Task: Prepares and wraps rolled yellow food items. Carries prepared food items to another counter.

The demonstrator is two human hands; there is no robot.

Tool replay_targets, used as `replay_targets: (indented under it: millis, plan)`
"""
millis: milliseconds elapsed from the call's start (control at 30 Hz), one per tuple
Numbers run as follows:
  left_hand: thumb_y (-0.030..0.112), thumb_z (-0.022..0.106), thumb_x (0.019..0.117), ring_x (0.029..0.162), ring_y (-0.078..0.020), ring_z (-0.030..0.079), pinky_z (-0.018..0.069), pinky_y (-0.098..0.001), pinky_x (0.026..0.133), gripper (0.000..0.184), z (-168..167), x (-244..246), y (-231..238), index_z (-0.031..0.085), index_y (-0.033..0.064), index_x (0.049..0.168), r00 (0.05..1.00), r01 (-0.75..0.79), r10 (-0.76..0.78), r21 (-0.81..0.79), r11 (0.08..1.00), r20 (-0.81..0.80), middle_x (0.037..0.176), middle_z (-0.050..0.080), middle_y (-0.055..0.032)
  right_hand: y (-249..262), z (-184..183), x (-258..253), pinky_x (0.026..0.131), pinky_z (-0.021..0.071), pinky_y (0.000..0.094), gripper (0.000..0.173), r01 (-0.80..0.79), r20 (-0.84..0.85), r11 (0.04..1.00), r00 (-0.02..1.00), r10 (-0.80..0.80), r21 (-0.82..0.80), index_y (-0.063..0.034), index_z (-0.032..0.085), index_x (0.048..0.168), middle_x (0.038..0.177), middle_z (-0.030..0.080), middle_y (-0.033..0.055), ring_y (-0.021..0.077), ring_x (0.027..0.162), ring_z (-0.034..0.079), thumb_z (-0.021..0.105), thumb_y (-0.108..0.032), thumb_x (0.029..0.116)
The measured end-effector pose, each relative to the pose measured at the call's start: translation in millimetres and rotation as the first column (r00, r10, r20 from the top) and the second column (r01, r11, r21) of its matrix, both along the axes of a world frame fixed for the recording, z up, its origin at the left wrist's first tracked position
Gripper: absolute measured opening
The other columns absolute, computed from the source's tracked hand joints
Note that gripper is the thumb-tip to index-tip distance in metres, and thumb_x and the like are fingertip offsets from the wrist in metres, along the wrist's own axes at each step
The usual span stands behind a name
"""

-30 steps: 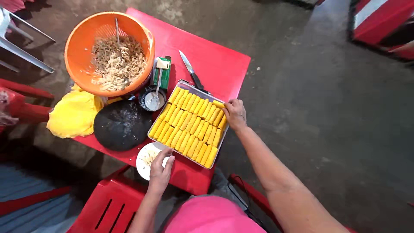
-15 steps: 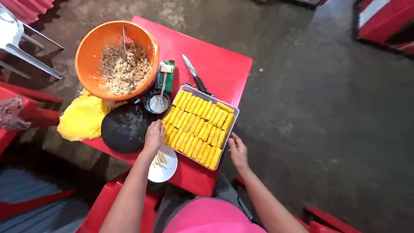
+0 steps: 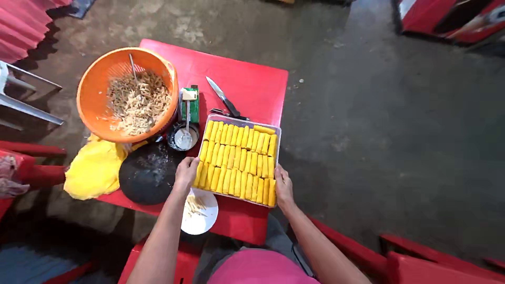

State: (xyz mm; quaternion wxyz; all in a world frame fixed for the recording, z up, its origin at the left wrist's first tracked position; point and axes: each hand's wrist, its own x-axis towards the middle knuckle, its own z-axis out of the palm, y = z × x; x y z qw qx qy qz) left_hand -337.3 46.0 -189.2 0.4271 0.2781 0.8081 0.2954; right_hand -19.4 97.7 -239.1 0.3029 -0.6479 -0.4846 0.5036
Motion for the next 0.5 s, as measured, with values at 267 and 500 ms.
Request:
replay_targets:
  millis: [267, 500]
  plan:
    - [0.027, 0.045, 0.1090, 0.101, -0.0246, 0.063, 0.0545, -0.0437, 0.087, 0.036, -1, 29, -15, 0.053, -0.0025, 0.128, 0.978, -0.160, 0.147, 0.077, 0.984, 0.151, 0.115, 0.061, -0.0200, 8, 4, 12, 0.110, 0.0486, 0.0376, 0.054, 0.002, -0.193, 0.998, 0.981, -0.015, -0.069, -0.0003, 0.045, 0.151, 0.149, 0.053, 0.0185, 0.0195, 0.131, 0.058, 0.039, -0.035, 0.1103]
    - [0.024, 0.045, 0.1087, 0.095, -0.0237, 0.064, 0.0554, -0.0431, 0.086, 0.037, 9, 50, -47, 0.053, -0.0082, 0.126, 0.989, -0.137, 0.147, 0.220, 0.966, -0.028, 0.109, 0.063, -0.0214, 4, 32, 17, 0.099, 0.0570, 0.0395, 0.052, -0.003, -0.351, 0.994, 0.936, -0.034, -0.105, -0.0026, 0.048, 0.149, 0.136, 0.063, 0.0156, 0.0195, 0.117, 0.066, 0.040, -0.036, 0.1098]
